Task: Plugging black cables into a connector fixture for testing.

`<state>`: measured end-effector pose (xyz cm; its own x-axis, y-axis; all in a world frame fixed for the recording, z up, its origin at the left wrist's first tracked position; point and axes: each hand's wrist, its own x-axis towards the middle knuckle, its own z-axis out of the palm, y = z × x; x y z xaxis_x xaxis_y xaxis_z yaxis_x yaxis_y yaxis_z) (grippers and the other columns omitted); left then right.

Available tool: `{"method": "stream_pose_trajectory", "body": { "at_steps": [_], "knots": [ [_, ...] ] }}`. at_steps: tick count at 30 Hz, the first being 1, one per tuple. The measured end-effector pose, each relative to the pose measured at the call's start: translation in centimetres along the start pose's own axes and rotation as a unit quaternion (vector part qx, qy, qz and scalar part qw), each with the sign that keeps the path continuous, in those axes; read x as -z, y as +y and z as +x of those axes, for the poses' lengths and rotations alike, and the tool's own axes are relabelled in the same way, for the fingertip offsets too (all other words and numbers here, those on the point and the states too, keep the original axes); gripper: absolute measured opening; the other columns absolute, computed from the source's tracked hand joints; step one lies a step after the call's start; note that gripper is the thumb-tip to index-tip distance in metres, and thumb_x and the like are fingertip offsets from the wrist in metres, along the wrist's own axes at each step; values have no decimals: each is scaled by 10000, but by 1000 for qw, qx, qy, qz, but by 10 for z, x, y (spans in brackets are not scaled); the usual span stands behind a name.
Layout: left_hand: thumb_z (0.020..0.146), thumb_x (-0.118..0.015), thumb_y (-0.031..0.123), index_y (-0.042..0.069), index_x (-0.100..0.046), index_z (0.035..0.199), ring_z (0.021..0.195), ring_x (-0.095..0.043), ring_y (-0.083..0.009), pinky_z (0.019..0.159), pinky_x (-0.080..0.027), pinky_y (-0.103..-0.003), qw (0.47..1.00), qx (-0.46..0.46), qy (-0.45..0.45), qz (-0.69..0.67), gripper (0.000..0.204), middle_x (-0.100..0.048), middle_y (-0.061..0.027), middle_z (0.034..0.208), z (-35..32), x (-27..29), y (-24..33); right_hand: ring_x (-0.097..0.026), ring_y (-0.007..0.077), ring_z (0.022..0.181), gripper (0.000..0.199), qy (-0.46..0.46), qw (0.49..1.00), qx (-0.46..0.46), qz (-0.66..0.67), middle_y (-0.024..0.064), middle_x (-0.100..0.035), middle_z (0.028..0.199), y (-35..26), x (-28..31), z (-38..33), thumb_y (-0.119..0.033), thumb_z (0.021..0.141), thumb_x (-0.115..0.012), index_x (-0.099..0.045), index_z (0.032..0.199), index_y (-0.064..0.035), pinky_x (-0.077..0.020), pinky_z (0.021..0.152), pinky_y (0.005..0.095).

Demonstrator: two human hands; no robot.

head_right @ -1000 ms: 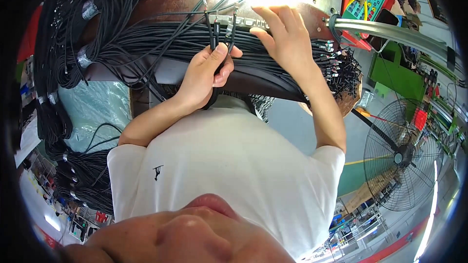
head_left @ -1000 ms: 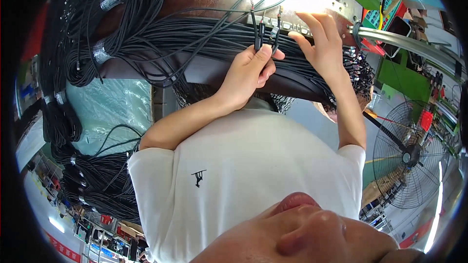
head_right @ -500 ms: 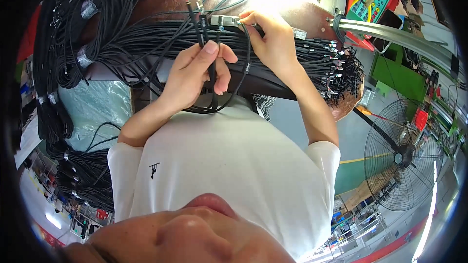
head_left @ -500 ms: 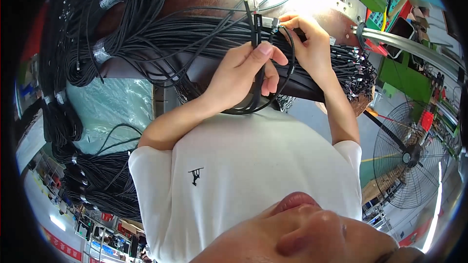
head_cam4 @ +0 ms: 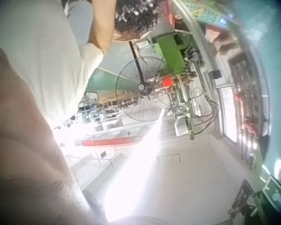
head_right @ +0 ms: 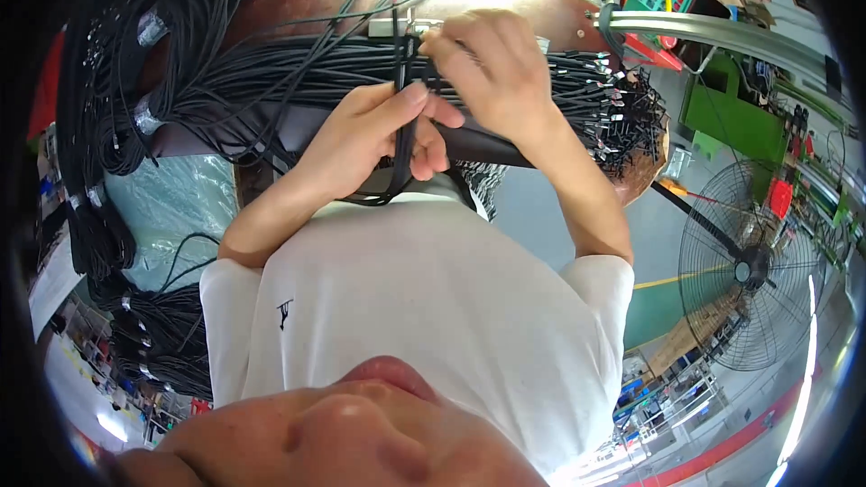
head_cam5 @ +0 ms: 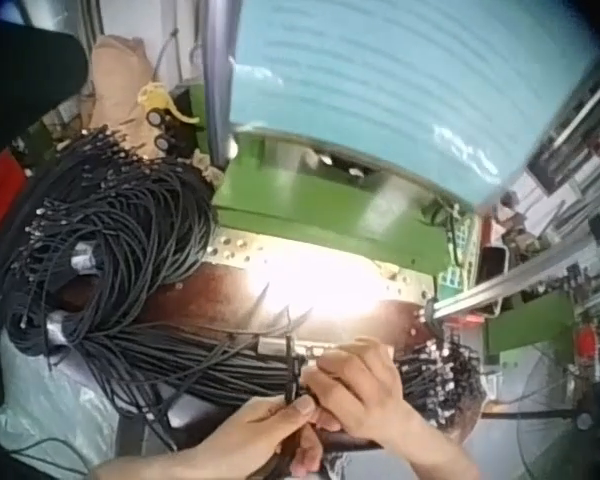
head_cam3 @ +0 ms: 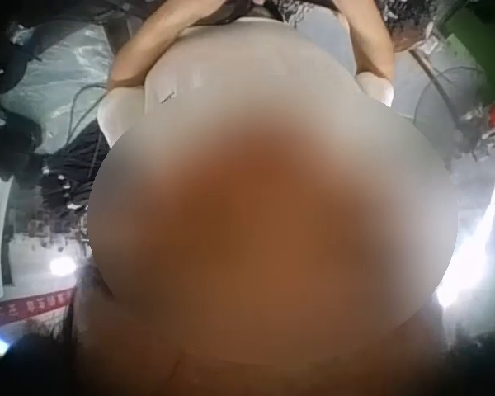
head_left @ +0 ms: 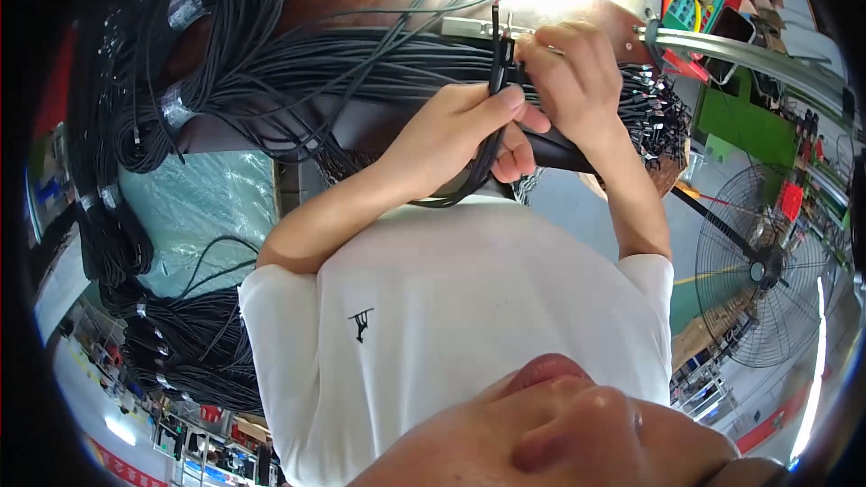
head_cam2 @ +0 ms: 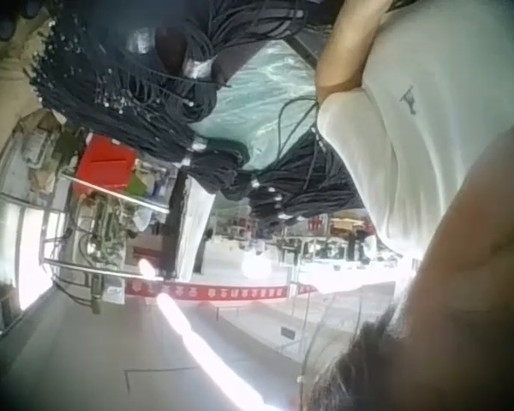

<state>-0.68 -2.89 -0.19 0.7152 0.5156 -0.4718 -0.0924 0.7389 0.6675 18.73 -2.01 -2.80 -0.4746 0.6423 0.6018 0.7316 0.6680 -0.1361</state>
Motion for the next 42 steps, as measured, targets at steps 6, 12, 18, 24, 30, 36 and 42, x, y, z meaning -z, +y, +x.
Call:
{"method": "stream_pose_trajectory", "body": {
  "at_steps": [6,12,18,24,30,36,42],
  "knots": [
    [1039,-385,357,13,-469,1315,508,-304,-37,446,-271,-188,990,-102,69,-68,449,-376,38,626,-3,15,1,-609,256,898,365,-64,996,-64,-9,67,-614,979,13,-7,-20,36,663,-627,-636,1017,-49,-529,736,342],
    [1038,-370,387,38,-527,1182,457,-268,-26,415,-236,-188,990,-92,58,-91,409,-379,50,591,9,7,2,-581,202,882,255,-153,988,-25,-16,33,-562,918,15,-1,0,-68,699,-620,-596,953,-64,-531,688,283],
    [1034,-403,320,48,-554,1060,478,-265,-26,428,-180,-203,980,-95,38,-173,312,-372,46,578,10,2,2,-603,226,894,371,-169,985,-3,19,39,-595,967,27,10,3,-59,687,-636,-608,1056,-87,-529,696,315],
    [1027,-427,281,38,-583,936,455,-325,-39,402,-239,-206,991,-43,8,-123,302,-401,35,553,14,0,-4,-609,231,830,265,-80,995,36,-50,51,-604,921,5,30,20,-79,648,-657,-624,910,-61,-507,699,338],
    [1030,-405,256,-27,-621,953,603,-584,-104,568,-452,-228,838,-314,123,428,365,-661,-68,725,-2,9,5,-629,240,817,138,-24,971,-238,15,80,-654,873,28,27,-28,-28,741,-697,-642,866,-49,-502,673,332],
    [1033,-385,331,-35,-606,941,513,-578,-107,495,-455,-221,982,-36,-29,186,438,-645,-104,627,4,-3,21,-622,266,895,127,-5,933,-322,161,82,-661,983,26,-4,-41,-18,772,-709,-607,848,-30,-488,781,328],
    [1027,-398,331,-21,-590,882,470,-574,-126,445,-435,-219,989,9,-71,127,426,-637,-123,609,22,-8,9,-627,292,902,142,-23,955,-267,128,89,-661,955,29,-3,-47,29,748,-666,-604,857,-39,-500,782,361]
  ]
}}
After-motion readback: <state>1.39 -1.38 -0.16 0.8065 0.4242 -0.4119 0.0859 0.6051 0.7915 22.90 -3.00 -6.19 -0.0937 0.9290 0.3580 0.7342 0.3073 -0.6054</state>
